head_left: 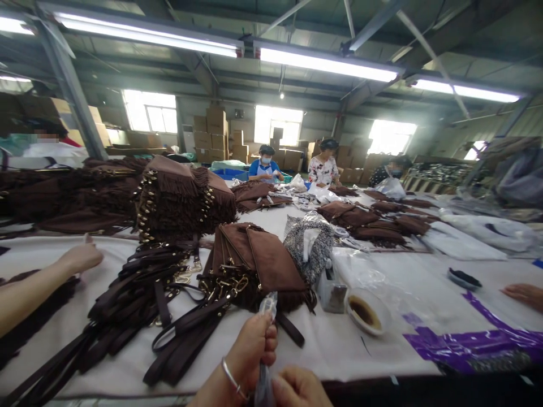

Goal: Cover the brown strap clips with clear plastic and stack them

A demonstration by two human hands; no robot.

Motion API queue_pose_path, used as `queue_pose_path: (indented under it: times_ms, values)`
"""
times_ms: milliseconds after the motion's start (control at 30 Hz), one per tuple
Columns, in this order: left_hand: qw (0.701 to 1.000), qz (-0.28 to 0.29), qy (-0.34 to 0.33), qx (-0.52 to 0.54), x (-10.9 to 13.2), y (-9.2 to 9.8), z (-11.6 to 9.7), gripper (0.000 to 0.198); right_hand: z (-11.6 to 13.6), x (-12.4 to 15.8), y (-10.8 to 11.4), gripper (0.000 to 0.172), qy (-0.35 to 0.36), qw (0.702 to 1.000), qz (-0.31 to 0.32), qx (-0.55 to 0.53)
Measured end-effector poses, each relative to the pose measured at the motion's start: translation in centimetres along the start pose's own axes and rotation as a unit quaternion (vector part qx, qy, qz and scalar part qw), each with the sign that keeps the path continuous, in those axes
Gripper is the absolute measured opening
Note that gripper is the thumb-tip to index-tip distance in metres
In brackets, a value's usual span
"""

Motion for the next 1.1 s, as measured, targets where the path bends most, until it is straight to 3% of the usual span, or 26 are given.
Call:
queue_pose_path:
  times_ms: [133, 267, 433, 600, 767, 900, 1000, 1100]
  values:
    - [0.998, 0.028, 0.002, -0.052, 0.8, 0.0, -0.1, 0.042, 3.6, -3.7, 2.6, 0.054, 0.001, 0.996, -0.094, 0.012]
    - [0.994, 0.030, 0.016, -0.101, 2.0, -0.2, 0.3, 0.047, 6.0, -7.8, 4.0, 0.048, 0.033, 0.964, -0.195, 0.181]
    - [0.986, 0.015, -0.004, -0.164, 2.4, 0.7, 1.8, 0.057, 6.1, -9.0, 4.2, 0.041, 0.101, 0.915, -0.266, 0.285]
    - [0.984, -0.019, -0.056, -0.171, 1.3, 1.5, 3.5, 0.050, 5.0, -8.7, 4.1, 0.041, 0.121, 0.883, -0.290, 0.348]
    - [0.977, -0.033, -0.138, -0.157, 1.3, 2.1, 3.0, 0.037, 4.5, -8.8, 4.8, 0.047, 0.125, 0.879, -0.273, 0.370]
    - [0.967, -0.030, -0.169, -0.190, 1.7, 2.9, 1.9, 0.029, 6.4, -6.8, 5.2, 0.036, 0.251, 0.857, -0.231, 0.386]
    - [0.946, -0.047, -0.196, -0.253, 1.8, 3.2, 1.1, 0.023, 8.4, -5.4, 4.8, 0.026, 0.345, 0.821, -0.145, 0.432]
    - [0.918, -0.056, -0.233, -0.316, 1.7, 3.1, 0.5, 0.018, 9.2, -5.5, 3.9, 0.019, 0.352, 0.751, -0.071, 0.554]
Point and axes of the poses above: each hand's wrist, its own x-axis away from the middle knuckle, its own y-axis out of the back of the hand, z = x × y, the point moved 3 cm from there along -x, towards the middle knuckle, and after that the axes turned 5 degrees about x, right-handed, at the moved point
